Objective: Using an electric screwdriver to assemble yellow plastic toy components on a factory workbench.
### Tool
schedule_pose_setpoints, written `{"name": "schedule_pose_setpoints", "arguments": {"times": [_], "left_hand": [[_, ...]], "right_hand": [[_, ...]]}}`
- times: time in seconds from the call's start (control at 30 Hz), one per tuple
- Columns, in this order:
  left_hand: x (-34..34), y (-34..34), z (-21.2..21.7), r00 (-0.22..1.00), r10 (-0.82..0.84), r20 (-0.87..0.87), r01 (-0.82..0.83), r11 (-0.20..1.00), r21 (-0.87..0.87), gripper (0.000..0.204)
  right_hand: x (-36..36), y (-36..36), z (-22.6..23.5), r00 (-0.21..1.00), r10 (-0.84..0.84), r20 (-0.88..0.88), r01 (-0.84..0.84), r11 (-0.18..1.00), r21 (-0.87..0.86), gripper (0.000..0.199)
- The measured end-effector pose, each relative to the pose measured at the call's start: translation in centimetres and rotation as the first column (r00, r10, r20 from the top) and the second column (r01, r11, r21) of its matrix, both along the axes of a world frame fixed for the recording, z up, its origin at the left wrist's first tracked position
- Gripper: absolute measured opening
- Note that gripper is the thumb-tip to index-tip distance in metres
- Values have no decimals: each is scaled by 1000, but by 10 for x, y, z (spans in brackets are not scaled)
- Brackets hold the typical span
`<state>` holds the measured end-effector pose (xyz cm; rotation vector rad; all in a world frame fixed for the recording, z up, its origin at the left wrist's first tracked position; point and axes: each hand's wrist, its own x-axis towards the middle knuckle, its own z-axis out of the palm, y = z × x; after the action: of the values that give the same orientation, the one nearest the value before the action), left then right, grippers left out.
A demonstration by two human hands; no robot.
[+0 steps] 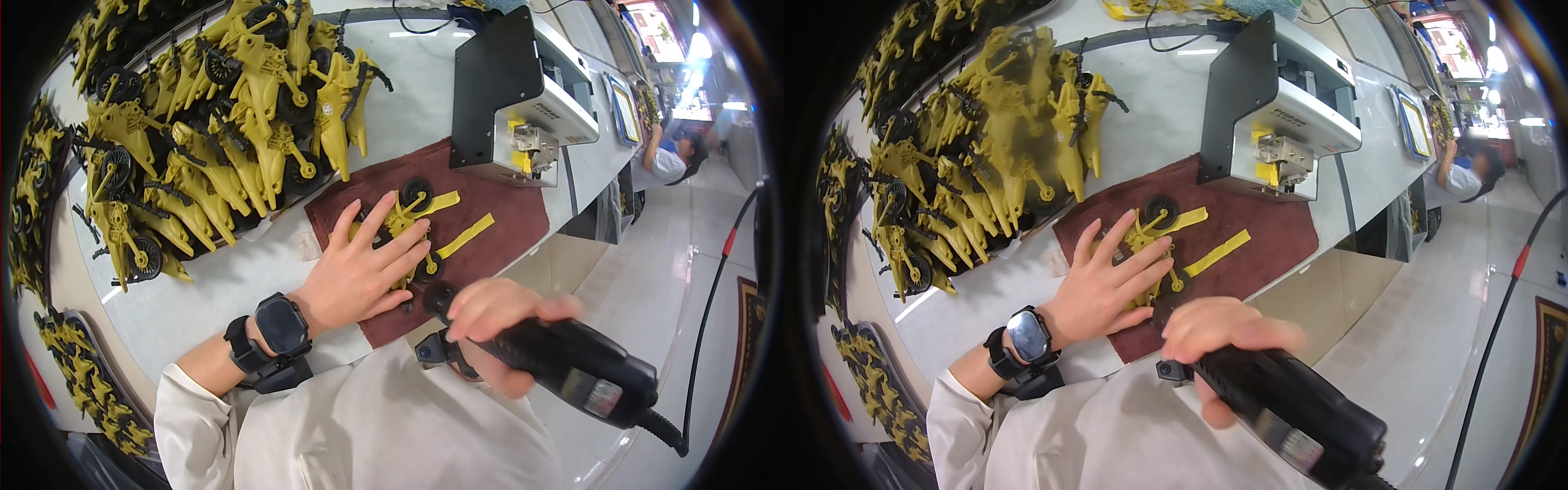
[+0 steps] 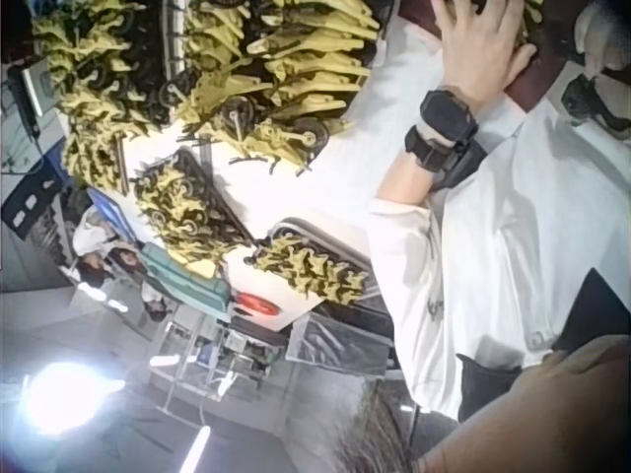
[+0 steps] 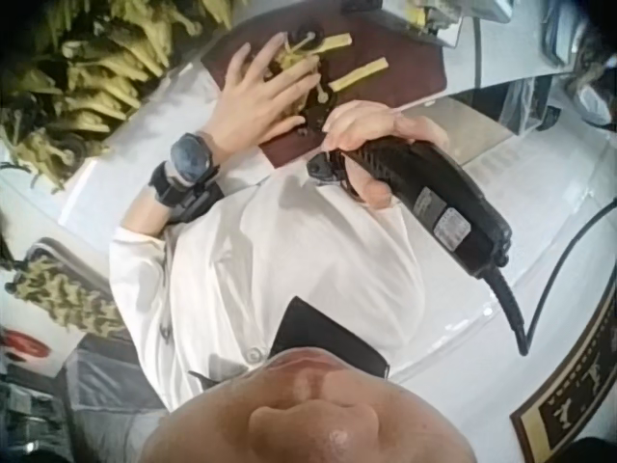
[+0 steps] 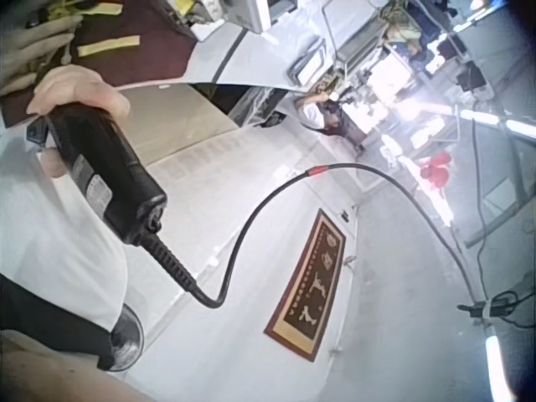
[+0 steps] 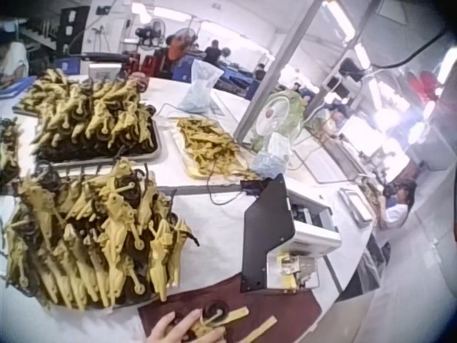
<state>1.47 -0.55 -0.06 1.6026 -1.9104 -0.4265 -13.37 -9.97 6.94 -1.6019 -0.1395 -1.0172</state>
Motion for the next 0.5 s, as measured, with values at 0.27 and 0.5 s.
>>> {"name": "schedule_pose_setpoints", "arguments": {"times": [0.27, 0.5], "left_hand": [[0, -3, 5, 999, -3, 32, 4, 1000, -24, 63], [3, -3, -4, 998, 59, 36, -57, 997, -50, 70]], "right_hand": [[15, -1, 4, 989, 79, -123, -91, 991, -95, 60], [22, -1, -5, 993, 96, -67, -92, 993, 69, 58]]}}
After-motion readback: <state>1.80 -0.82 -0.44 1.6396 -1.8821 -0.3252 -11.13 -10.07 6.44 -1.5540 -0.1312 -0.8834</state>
